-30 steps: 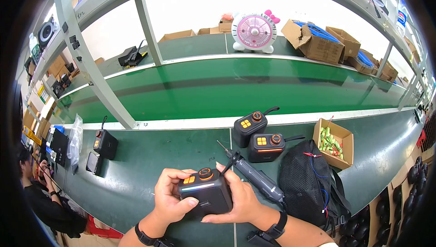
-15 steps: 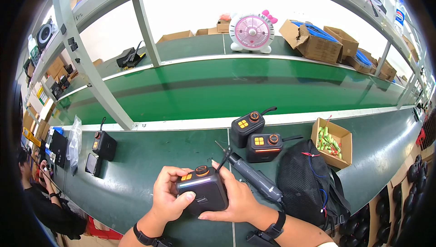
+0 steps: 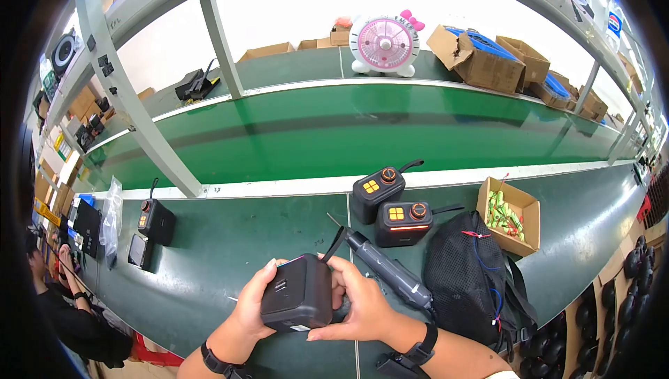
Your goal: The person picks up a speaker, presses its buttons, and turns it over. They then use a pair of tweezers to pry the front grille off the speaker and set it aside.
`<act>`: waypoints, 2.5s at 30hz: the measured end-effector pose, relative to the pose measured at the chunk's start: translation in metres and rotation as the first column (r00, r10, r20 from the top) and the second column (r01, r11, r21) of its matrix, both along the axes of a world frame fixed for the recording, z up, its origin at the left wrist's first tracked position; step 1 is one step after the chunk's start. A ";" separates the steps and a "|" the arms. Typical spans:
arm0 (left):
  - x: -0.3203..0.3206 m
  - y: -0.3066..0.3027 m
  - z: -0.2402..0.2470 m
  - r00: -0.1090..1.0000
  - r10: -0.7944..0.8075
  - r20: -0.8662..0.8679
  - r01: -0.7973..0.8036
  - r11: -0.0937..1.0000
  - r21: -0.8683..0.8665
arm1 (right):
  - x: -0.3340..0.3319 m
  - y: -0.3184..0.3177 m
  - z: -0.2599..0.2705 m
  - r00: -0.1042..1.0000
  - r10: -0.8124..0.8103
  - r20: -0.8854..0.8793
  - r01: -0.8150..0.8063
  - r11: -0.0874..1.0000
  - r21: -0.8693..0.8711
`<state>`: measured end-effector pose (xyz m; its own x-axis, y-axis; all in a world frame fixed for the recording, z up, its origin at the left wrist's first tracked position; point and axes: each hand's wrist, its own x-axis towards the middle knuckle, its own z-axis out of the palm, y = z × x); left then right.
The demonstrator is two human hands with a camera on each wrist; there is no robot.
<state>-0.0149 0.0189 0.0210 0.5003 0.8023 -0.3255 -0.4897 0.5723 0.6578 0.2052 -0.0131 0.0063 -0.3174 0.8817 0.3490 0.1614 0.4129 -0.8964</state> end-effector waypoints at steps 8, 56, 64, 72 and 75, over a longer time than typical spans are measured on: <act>0.004 0.000 0.009 0.998 -0.048 -0.047 0.048 0.999 -0.005 | -0.001 0.001 -0.011 0.994 -0.041 -0.102 0.045 0.998 0.038; -0.004 0.007 0.007 0.738 0.661 -0.140 0.085 0.116 0.990 | 0.072 0.035 0.027 0.580 -0.716 0.388 0.517 0.692 0.504; -0.002 0.004 0.010 0.725 0.689 -0.015 0.031 -0.011 0.999 | 0.071 0.035 0.027 0.551 -0.722 0.418 0.518 0.689 0.507; -0.005 0.001 0.012 0.747 0.665 -0.006 0.106 -0.111 0.988 | 0.072 0.036 0.025 0.564 -0.718 0.409 0.520 0.693 0.500; -0.005 0.002 0.010 0.763 0.647 0.009 0.112 -0.146 0.983 | 0.072 0.036 0.025 0.567 -0.718 0.404 0.519 0.692 0.502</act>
<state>-0.0203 0.0207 0.0312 0.2637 0.4502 0.8531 0.1094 -0.8927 0.4372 0.2771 0.0231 0.0309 0.0544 0.8117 0.5816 0.8793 0.2370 -0.4131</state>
